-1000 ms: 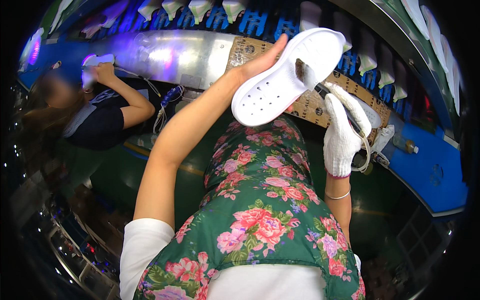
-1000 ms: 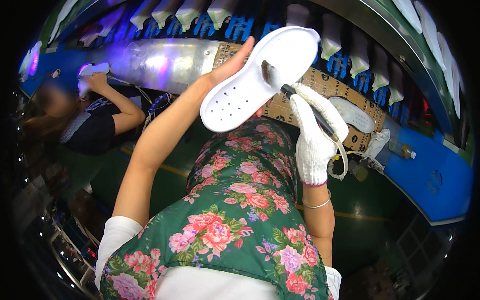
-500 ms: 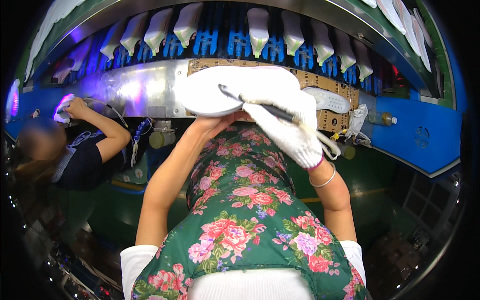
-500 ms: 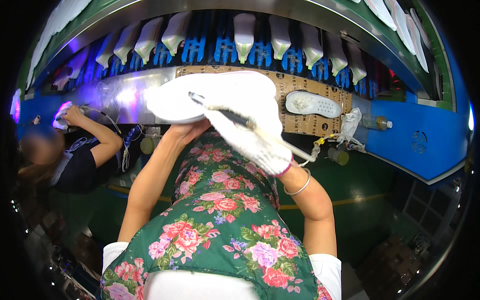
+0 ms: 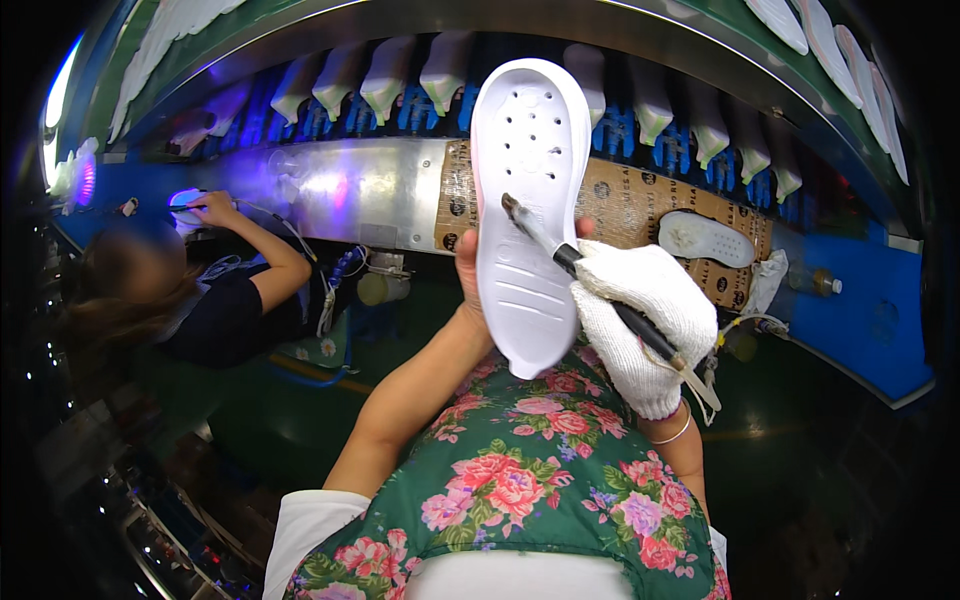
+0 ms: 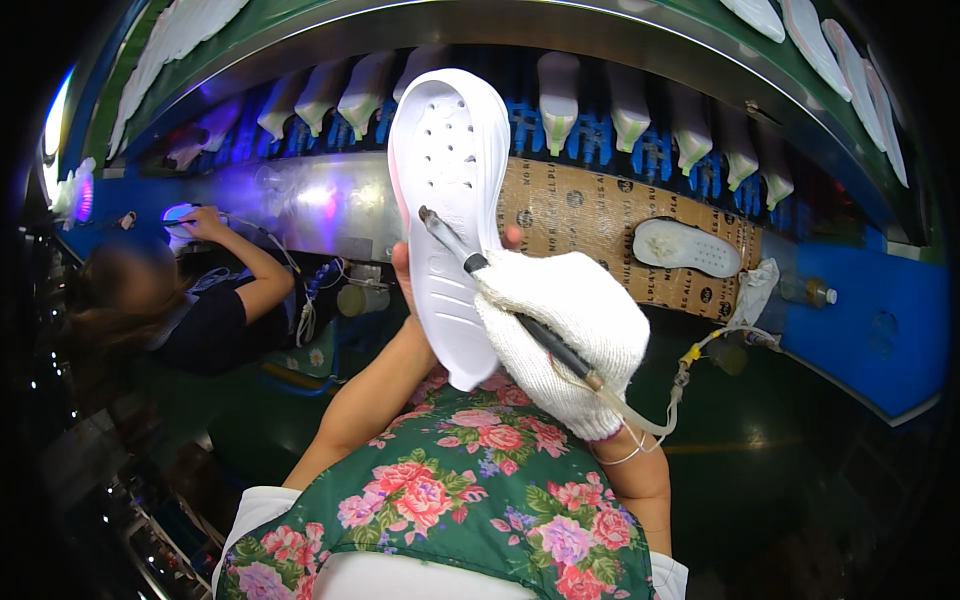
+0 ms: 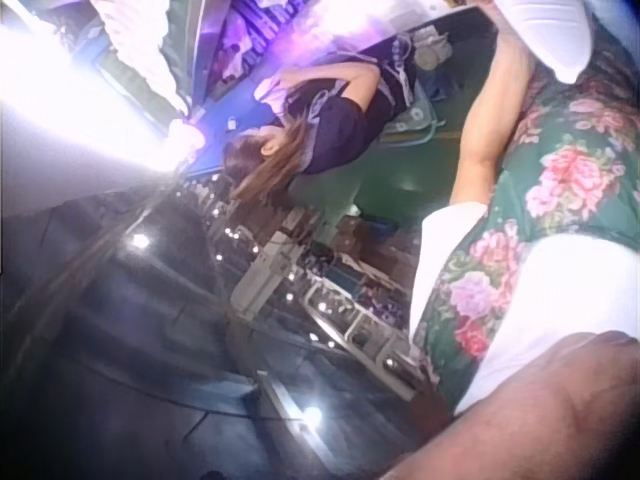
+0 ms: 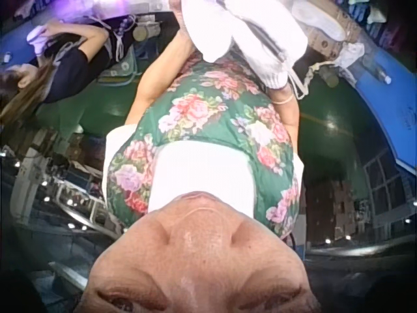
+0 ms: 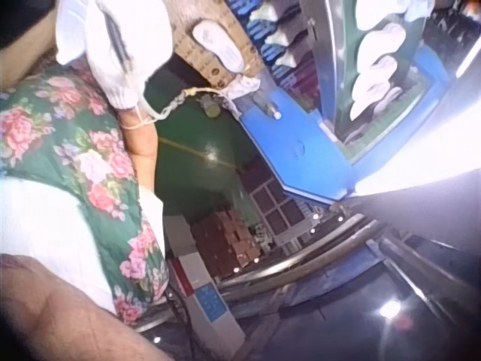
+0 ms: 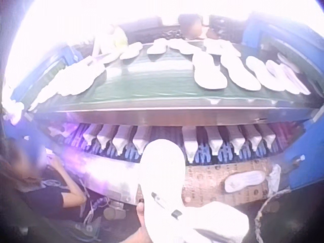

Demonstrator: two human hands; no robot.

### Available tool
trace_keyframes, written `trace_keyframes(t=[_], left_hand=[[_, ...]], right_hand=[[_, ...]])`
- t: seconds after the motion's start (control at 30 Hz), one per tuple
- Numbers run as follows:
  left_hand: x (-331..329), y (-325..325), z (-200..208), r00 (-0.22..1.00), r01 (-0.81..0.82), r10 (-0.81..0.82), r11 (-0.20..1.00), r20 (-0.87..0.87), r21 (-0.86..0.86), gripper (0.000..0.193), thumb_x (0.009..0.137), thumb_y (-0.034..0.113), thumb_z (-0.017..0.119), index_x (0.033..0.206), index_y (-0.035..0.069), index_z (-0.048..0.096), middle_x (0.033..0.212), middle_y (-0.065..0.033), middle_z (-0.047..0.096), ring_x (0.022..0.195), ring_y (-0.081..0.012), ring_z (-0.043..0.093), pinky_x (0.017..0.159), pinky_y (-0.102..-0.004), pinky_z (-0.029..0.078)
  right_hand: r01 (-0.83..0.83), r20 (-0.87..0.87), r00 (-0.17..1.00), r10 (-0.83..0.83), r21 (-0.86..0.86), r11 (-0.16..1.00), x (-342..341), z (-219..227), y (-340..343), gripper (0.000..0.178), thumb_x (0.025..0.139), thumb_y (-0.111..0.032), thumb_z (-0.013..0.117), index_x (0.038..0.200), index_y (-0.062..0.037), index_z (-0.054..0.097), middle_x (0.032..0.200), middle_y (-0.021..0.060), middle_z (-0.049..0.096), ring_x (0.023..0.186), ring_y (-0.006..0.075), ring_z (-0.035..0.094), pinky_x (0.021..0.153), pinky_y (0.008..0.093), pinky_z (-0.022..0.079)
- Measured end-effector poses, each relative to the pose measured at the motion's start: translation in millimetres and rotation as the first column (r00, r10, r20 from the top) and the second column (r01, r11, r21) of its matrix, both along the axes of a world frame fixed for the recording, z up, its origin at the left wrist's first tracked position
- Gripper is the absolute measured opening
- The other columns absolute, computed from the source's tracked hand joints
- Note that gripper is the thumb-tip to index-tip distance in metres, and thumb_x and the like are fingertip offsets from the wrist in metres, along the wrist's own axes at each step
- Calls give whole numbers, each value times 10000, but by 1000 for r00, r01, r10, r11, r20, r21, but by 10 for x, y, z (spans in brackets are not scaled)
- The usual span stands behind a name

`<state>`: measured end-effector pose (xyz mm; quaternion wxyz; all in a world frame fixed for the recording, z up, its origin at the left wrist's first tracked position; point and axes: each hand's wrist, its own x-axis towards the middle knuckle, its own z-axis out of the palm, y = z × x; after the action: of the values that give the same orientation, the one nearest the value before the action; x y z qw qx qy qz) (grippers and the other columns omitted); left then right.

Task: The person takes shoe soles from an overhead shelf and applies adhesive across their surfaces using a brush applicator.

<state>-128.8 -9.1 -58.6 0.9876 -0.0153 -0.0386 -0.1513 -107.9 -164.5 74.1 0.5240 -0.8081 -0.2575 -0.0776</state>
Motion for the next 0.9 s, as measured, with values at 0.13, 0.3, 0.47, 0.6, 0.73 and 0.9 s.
trace_keyframes(t=[0.13, 0.3, 0.47, 0.6, 0.73, 0.9], left_hand=[[-113, -73, -150, 976, -99, 76, 989, -206, -106, 1088, 744, 850, 570, 1534, 136, 350, 1461, -226, 456, 1303, -425, 494, 1082, -614, 413], [-115, -125, -4, 958, -31, 110, 957, -264, 289, 1115, 721, 837, 621, 1557, 167, 313, 1528, -140, 434, 1382, -340, 454, 1157, -530, 381], [-198, -135, -202, 982, -8, 28, 994, -184, 107, 1084, 703, 716, 753, 1535, 141, 362, 1482, -146, 496, 1343, -341, 503, 1143, -527, 405], [-171, -164, -155, 914, 107, 19, 952, -404, 288, 1074, 718, 717, 741, 1528, 121, 365, 1495, -153, 479, 1359, -339, 487, 1156, -527, 387], [-227, -110, -306, 978, 94, -69, 988, -197, 120, 1077, 744, 729, 709, 1547, 124, 322, 1517, -158, 449, 1374, -349, 467, 1162, -537, 372], [-179, -161, -64, 955, 163, -8, 851, -298, 500, 1211, 649, 914, 587, 1552, 154, 315, 1544, -149, 406, 1394, -352, 426, 1165, -542, 356]], right_hand=[[13, 104, 994, -16, 34, 999, 59, 39, 84, 221, 723, 36, 794, 937, -1, 749, 951, 169, 757, 832, 272, 731, 772, 351, 561], [19, 193, 981, -33, 74, 997, 198, 60, 201, 223, 733, 19, 805, 947, -12, 752, 954, 167, 760, 846, 273, 734, 797, 353, 559], [142, 327, 937, -125, -28, 989, 167, 53, 312, 253, 760, 11, 786, 1009, -21, 753, 1025, 163, 750, 875, 263, 718, 784, 343, 553], [101, 218, 970, -104, 28, 995, 134, -27, 291, 243, 764, 17, 779, 1004, -12, 752, 1011, 158, 751, 875, 256, 722, 790, 338, 554], [91, 48, 994, -99, 154, 984, 102, 18, 267, 223, 762, 32, 769, 984, 13, 750, 989, 157, 754, 877, 248, 730, 807, 337, 557], [138, 160, 975, -157, 120, 983, 77, -109, 275, 228, 757, 38, 767, 983, 16, 750, 986, 168, 753, 871, 259, 729, 801, 346, 558]])
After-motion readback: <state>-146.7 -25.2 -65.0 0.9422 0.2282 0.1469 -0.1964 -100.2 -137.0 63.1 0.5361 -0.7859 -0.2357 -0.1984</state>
